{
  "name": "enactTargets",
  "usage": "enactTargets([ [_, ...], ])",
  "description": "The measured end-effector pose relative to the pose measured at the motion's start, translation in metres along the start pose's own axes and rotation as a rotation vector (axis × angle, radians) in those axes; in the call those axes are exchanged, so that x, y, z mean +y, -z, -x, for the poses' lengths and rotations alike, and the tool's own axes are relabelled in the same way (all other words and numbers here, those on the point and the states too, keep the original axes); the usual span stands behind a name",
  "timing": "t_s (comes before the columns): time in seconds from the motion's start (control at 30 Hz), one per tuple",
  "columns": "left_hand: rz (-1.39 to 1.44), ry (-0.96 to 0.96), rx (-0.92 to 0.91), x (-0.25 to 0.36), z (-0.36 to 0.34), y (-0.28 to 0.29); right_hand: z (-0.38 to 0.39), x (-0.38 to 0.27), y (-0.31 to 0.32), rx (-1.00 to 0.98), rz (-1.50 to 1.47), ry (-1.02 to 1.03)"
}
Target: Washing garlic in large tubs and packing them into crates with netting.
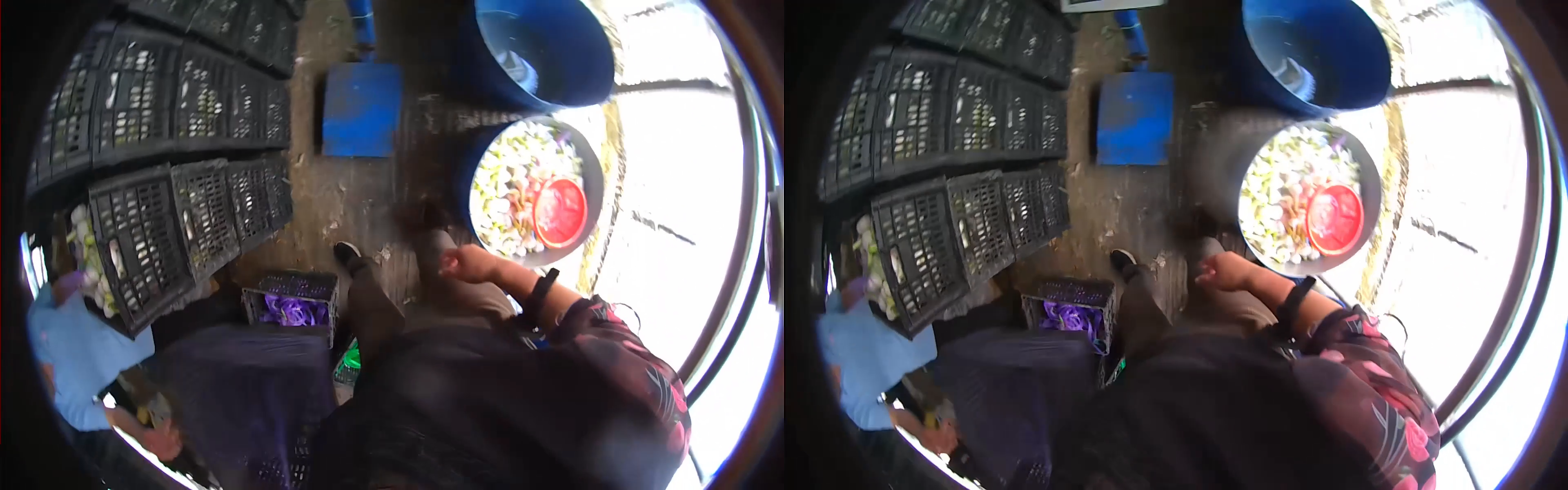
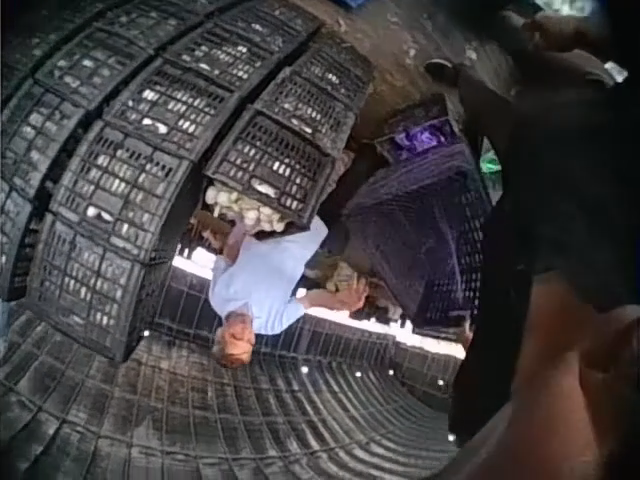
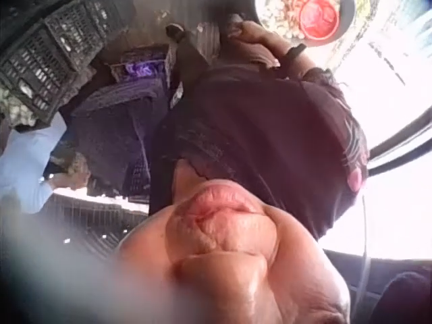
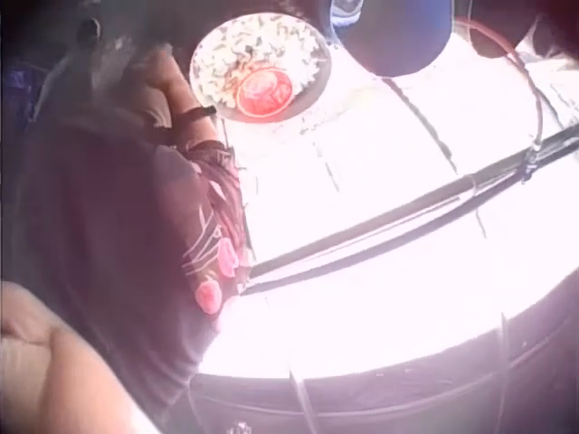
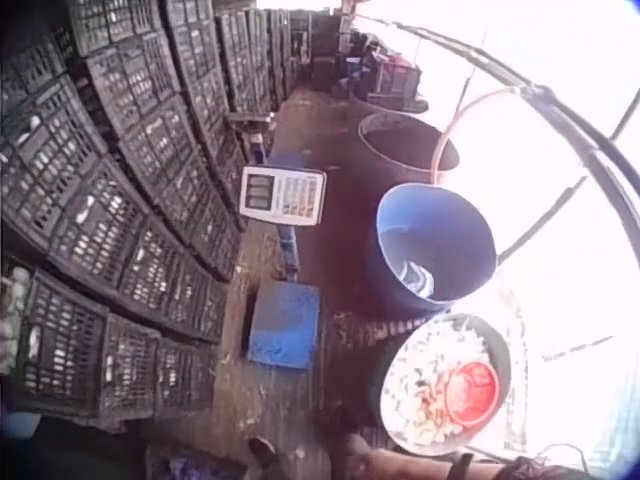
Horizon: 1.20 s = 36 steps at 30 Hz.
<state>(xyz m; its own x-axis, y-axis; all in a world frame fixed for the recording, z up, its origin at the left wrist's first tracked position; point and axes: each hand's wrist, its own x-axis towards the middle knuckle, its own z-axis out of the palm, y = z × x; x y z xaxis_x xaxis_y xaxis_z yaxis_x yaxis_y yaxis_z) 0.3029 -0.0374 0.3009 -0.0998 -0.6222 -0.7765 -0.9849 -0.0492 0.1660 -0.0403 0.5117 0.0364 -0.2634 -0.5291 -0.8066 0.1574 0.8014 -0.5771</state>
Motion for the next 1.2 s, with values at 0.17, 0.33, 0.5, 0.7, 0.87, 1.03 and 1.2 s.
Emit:
enactTargets([
  [0.17,0.201,0.113,0.042,-0.016,0.041,-0.064,-0.012,-0.043,-0.008,-0.272,-0.339,0.220],
  [0.33,0.405,0.122,-0.033,-0.011,0.036,-0.145,-0.048,-0.034,-0.002,-0.381,-0.609,0.211],
  [0.5,0.422,-0.074,-0.252,0.095,-0.090,-0.270,-0.089,0.025,0.049,0.025,-0.986,-0.043],
  [0.7,0.157,-0.503,-0.498,0.285,-0.230,-0.351,-0.176,0.118,0.097,0.291,-1.246,-0.104],
  [0.87,0.166,-0.704,-0.448,0.371,-0.355,-0.412,-0.270,0.135,0.107,0.507,-1.437,0.122],
  [1.03,0.045,-0.750,-0.417,0.455,-0.439,-0.455,-0.339,0.132,0.126,0.670,-1.568,0.270],
  [1.2,0.233,-0.764,-0.665,0.481,-0.509,-0.454,-0.379,0.113,0.129,0.750,-1.532,0.282],
])
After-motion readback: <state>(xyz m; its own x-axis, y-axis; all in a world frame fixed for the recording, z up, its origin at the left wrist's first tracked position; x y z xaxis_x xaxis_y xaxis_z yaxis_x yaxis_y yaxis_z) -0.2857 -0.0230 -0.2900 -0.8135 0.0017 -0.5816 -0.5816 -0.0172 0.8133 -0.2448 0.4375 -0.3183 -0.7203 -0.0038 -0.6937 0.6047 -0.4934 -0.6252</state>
